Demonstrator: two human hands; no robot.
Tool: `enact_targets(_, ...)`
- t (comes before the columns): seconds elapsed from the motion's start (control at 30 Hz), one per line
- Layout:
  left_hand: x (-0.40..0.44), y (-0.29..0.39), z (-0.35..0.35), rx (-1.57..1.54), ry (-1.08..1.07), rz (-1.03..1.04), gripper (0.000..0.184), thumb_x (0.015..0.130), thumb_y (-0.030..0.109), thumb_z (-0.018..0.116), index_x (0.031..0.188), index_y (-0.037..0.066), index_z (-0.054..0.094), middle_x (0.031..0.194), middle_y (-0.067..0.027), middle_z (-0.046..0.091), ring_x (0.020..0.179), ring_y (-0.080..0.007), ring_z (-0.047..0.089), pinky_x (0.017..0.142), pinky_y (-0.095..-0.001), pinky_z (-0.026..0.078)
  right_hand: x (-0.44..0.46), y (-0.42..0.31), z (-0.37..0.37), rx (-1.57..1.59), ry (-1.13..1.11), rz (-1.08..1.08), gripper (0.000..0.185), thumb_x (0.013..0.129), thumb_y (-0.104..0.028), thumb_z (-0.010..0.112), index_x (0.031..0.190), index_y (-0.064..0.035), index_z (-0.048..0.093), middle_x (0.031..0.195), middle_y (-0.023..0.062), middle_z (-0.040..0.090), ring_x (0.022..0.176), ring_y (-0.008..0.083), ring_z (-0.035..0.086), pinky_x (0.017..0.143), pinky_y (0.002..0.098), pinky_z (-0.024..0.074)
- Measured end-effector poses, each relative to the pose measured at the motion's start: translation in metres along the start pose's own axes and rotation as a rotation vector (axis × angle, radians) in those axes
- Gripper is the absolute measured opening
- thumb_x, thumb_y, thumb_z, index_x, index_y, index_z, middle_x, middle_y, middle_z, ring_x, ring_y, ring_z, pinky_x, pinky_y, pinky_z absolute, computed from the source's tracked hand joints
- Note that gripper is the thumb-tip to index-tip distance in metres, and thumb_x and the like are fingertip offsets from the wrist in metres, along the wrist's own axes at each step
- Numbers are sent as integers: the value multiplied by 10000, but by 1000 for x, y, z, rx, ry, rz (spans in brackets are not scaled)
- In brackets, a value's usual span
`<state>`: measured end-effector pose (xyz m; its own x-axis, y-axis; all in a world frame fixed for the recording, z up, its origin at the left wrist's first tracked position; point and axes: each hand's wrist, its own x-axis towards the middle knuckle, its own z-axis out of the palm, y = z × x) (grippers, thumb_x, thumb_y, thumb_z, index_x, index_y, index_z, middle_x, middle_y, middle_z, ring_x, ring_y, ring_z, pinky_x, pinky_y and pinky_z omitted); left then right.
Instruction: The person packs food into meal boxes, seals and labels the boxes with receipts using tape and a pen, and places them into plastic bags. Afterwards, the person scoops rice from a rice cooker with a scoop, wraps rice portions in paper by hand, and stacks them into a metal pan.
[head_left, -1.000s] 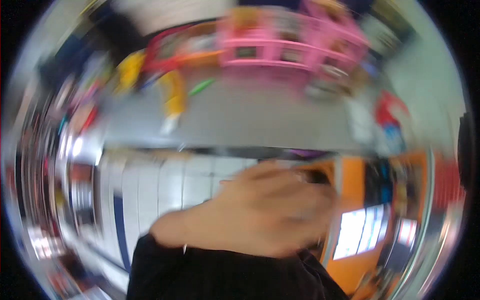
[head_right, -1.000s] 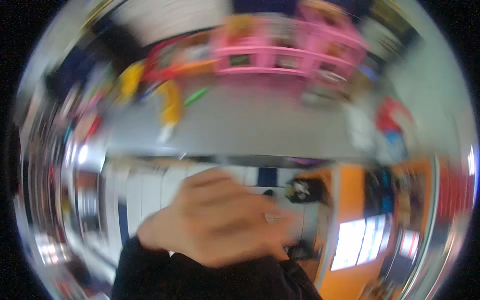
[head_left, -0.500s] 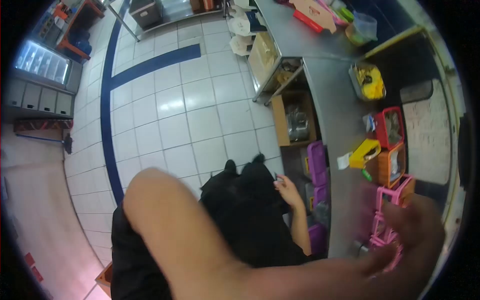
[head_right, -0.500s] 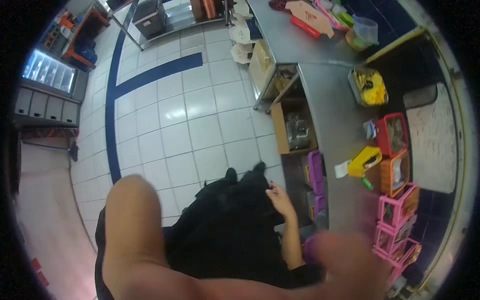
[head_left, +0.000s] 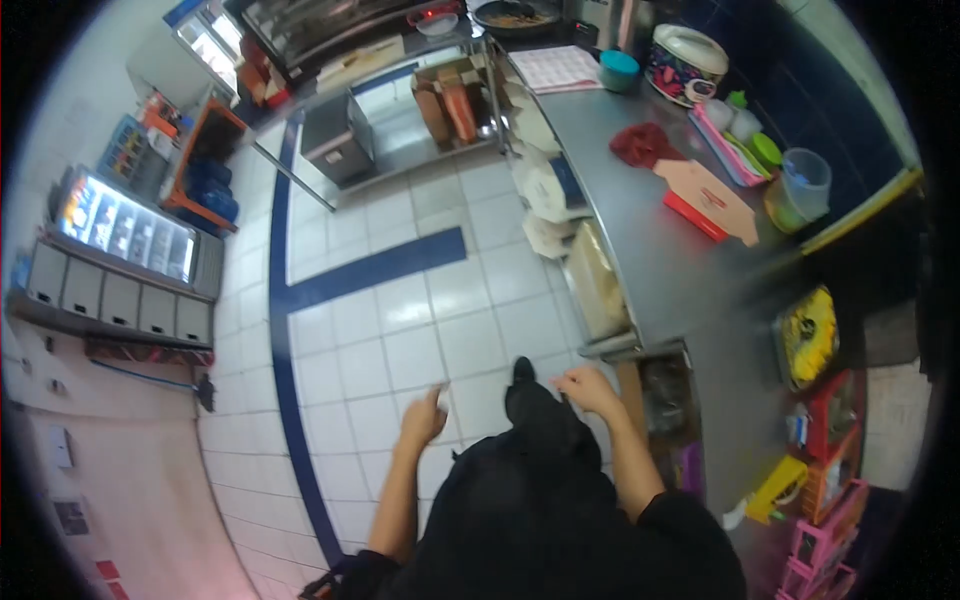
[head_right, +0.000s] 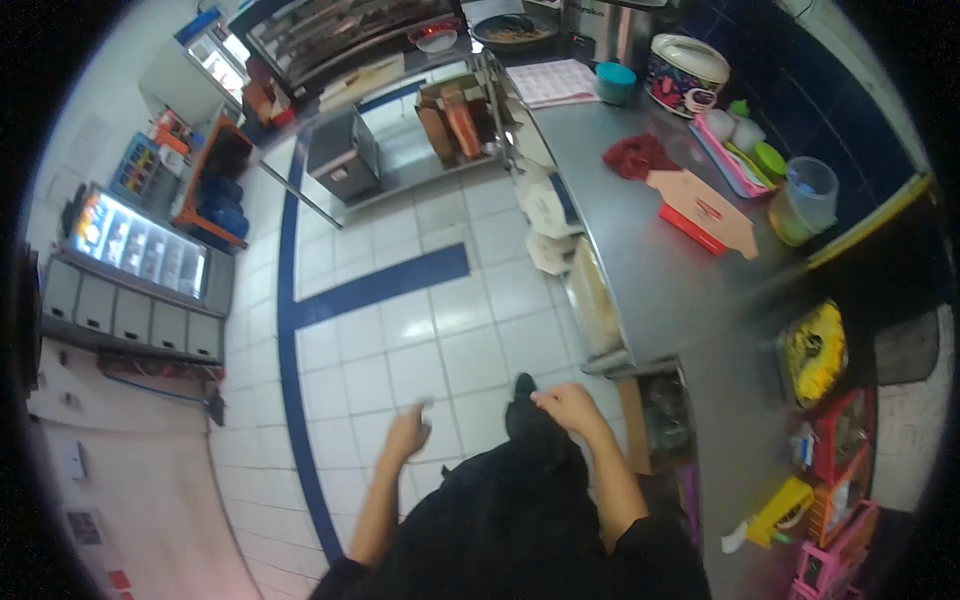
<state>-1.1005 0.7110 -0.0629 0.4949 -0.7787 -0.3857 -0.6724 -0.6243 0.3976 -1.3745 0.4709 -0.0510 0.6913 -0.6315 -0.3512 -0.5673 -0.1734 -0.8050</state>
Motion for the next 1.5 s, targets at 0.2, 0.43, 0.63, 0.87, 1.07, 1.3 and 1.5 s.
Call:
enact_targets(0.2,-211,-194,105,4,-84,-8,212,896,222,619,796,36,603,704,-125,624,657,-289,624,568,-411,454,196,-135,-55,-1,-118,-273,239,937,-247,639,997,-19,679,954,151,720,867,294,697,770,398,532)
enact_targets(0.43,-37,-174,65,-338,-331,-877,198,898,211,602,762,66,609,703,-107,632,648,-249,635,547,-406,476,301,-355,-148,406,-99,-796,236,947,-34,627,1179,-35,670,920,68,705,655,123,618,673,269,518)
enact_targets(0.63,277,-244,-1,-628,-181,-755,200,899,201,587,734,92,614,701,-91,638,640,-214,644,530,-402,495,358,-481,-250,589,27,-969,62,914,-79,614,919,-86,675,763,110,655,658,281,667,563,368,524)
enact_targets(0.87,805,-155,-285,-623,120,-109,264,983,234,553,1014,12,692,784,-92,694,624,-170,651,549,-305,514,490,-423,-308,789,384,-1270,248,937,-176,644,1133,-31,691,814,95,698,694,206,647,657,326,523)
enact_targets(1.07,961,133,-462,-588,197,275,325,1000,214,562,1245,16,643,873,-75,687,618,-132,609,583,-268,498,573,-252,-305,400,718,130,355,970,-201,660,1261,1,647,920,44,673,834,115,612,763,271,495)
enact_targets(1.3,962,391,-449,-458,-337,757,245,988,222,675,1094,5,716,839,-2,660,726,-64,574,619,-237,468,655,-241,-376,614,697,147,324,960,-160,653,1250,-15,649,926,86,679,858,148,640,792,293,514)
enact_targets(1.5,980,626,-541,-517,-190,1237,244,985,223,669,1049,-7,721,755,-13,639,694,-74,564,625,-250,463,672,-252,-442,574,935,151,315,964,-154,650,1245,-12,640,971,94,677,893,144,636,794,301,521)
